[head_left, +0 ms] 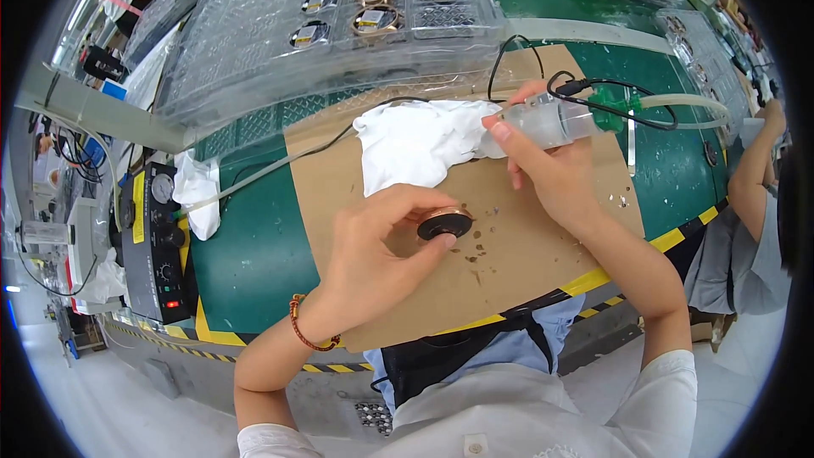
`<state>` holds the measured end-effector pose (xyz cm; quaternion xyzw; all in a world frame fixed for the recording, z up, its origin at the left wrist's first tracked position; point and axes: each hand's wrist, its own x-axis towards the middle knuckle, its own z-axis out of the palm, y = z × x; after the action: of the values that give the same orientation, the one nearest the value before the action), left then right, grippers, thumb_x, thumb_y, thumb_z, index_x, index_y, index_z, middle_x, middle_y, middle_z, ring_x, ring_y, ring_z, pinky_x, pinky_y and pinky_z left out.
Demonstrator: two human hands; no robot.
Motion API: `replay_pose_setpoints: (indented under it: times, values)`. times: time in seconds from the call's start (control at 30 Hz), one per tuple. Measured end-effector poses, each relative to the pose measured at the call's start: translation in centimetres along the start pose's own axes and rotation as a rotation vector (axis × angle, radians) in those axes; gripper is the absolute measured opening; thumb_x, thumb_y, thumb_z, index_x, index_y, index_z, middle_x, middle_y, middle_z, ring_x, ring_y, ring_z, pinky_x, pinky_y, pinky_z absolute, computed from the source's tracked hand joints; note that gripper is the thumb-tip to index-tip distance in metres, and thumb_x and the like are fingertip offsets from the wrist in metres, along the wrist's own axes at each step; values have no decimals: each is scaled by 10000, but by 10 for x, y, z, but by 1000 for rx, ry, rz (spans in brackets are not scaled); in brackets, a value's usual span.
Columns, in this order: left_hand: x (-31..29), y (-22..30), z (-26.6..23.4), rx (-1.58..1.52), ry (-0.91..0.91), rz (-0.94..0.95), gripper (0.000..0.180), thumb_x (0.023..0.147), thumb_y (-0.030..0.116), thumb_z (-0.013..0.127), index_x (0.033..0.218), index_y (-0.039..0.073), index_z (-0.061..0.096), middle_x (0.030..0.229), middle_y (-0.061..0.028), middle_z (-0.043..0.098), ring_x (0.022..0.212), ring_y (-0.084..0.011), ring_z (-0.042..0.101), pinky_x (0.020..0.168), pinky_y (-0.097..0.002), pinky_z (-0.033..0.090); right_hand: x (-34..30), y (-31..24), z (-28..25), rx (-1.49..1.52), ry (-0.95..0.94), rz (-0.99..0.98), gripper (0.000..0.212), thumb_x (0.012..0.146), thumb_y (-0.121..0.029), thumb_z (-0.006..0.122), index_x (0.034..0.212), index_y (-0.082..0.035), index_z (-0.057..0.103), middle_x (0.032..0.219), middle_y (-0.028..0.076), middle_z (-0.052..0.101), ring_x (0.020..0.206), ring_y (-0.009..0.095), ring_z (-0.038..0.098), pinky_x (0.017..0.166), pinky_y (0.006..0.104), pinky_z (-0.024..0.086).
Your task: The person applies a liquid substance to electronic components using a manual syringe dispenser.
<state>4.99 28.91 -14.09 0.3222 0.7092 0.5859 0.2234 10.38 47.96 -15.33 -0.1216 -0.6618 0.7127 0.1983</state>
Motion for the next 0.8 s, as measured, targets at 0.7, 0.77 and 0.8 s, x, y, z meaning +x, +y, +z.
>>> replay_pose_setpoints:
  times: [0.7,0.77,0.8]
  values:
    - [-1,-2,7,380,18,160,172,660,-37,652,824,13,638,726,-68,622,631,-140,602,581,-232,482,-2,0,4,-122,54,67,298,824,-174,588,1059,-87,427,953,163,617,496,106,479,427,237,401]
    - [-1,-4,7,336,50,139,198,669,-25,674,859,15,636,736,-68,633,647,-133,618,601,-231,496,-4,-3,5,77,98,45,354,780,-145,660,1032,-55,430,724,67,570,476,82,481,403,220,368]
    - [-1,-5,7,335,55,135,198,669,-25,674,859,15,636,736,-68,633,647,-133,618,601,-231,496,-7,-5,6,76,92,47,354,780,-145,660,1032,-55,430,724,67,570,476,82,481,403,220,368]
